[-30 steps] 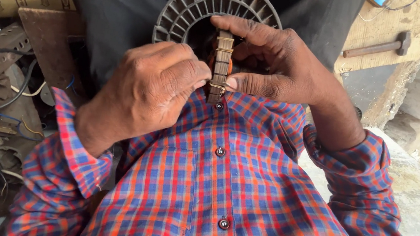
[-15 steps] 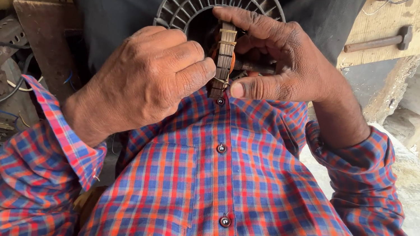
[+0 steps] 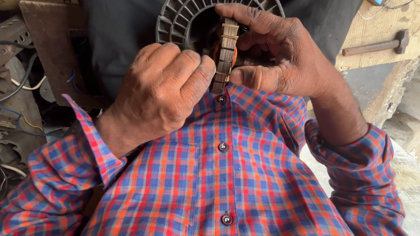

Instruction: The person holds a motor rotor and uses a flat metal tool to press and adjust copper windings. They rotate the rotor to access different sections and continue pressing the windings into place.

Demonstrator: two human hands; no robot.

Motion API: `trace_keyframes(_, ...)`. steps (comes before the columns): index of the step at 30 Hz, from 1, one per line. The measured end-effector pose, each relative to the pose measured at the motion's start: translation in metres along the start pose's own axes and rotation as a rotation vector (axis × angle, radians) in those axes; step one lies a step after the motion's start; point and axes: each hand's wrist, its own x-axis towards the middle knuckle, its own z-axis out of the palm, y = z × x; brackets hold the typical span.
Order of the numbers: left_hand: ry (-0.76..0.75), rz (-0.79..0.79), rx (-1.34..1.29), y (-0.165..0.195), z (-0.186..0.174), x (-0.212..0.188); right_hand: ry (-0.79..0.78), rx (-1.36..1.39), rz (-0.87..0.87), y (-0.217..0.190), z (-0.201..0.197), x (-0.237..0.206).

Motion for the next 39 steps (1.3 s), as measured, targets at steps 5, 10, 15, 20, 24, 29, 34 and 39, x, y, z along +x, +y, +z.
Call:
trace_keyframes(5, -0.057, -0.023, -0.087, -0.001, -0.015, 0.013, -0.001, 0.075, -0.005, -0.006, 0.001, 0.001)
trace_keyframes(10, 0.175, -0.281, -0.479, -0.006, -0.047, 0.004, -0.008, 0.345, 0.111, -0.014, 0.001, 0.000)
trace_keyframes(15, 0.132, -0.842, -0.495, -0.024, -0.053, -0.018, -0.039, 0.160, 0.048, -0.012, 0.000, 0.001)
trace_keyframes(20, 0.047, -0.574, -0.252, -0.033, -0.053, -0.033, -0.044, 0.184, 0.007, -0.007, 0.000, 0.003)
trace_keyframes(24, -0.079, -0.555, -0.373, -0.033, -0.070, -0.036, -0.030, 0.233, 0.020, -0.007, 0.000, 0.005)
trace_keyframes(29, -0.277, -0.301, -0.901, -0.024, -0.069, -0.031, -0.045, 0.273, 0.079, -0.007, 0.001, 0.003)
trace_keyframes(34, -0.156, -0.222, -1.534, 0.013, -0.020, -0.024, -0.056, 0.268, 0.049, -0.007, 0.000, 0.003)
trace_keyframes(39, 0.065, -0.367, -1.217, 0.022, -0.014, -0.019, -0.054, 0.281, 0.103, -0.008, 0.000, 0.001)
